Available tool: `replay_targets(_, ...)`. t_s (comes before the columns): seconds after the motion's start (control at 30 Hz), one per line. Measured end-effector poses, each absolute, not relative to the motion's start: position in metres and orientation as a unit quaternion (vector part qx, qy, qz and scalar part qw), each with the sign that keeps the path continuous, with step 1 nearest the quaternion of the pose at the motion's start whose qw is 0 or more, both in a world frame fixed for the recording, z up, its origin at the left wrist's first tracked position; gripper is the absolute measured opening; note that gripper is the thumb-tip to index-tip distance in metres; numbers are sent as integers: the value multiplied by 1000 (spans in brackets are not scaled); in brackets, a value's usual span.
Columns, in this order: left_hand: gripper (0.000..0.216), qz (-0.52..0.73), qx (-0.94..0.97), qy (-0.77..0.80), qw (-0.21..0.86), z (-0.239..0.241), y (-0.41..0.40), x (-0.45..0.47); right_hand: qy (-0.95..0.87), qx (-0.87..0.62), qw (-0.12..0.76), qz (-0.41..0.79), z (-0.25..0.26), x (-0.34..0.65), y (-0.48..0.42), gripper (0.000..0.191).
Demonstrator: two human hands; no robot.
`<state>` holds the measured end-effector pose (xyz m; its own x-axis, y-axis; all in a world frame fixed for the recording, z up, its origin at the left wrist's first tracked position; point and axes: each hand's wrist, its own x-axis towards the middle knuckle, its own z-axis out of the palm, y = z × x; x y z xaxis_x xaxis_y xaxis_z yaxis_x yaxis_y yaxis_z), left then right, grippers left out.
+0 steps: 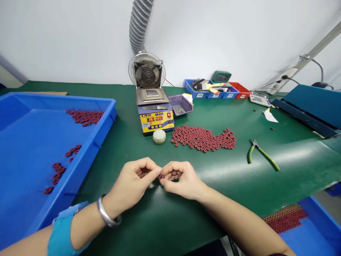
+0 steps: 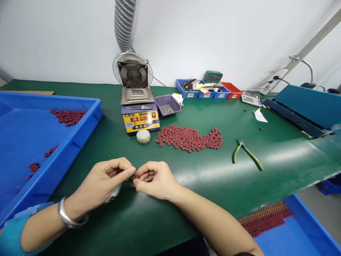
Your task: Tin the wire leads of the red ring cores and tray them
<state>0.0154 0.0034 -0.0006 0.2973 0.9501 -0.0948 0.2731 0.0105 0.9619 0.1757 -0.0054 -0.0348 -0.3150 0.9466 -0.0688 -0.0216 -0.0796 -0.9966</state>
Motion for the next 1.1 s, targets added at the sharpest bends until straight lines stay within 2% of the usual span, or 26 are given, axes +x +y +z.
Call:
replay_targets(0.13, 17, 458, 522, 554, 460, -2, 8, 13, -500, -433, 381, 646, -34, 177, -7, 14)
replay_targets(0.2, 17, 480, 496, 558, 461, 0, 12, 9, -472, -435, 376, 668, -33, 178, -7, 17)
replay_targets(0.37, 25, 337, 575, 481, 570, 4, 13, 8, -440, -424, 398, 685, -36, 176, -7, 23)
replay_targets(0.5, 13, 307, 628, 456, 551, -2, 6, 16, -427, -415, 396, 699, -39, 175, -9, 26)
replay_targets(0.7, 18, 483, 498, 558, 455, -3, 14, 9, -436, -413, 388, 699, -34, 181, -10, 25)
replay_targets(0.8, 23, 526, 449, 563, 453, 0, 20, 3, -433, -416, 395, 696, -28, 185, -4, 25)
replay_targets(1.0, 26, 439, 501, 553, 500, -2, 16, 6, -568, -410, 453, 551, 5, 198, 67, 19)
replay_targets(1.1, 25, 378, 571, 529, 501, -5, 14, 7, -665, -425, 438, 431, 32, 197, 130, 14)
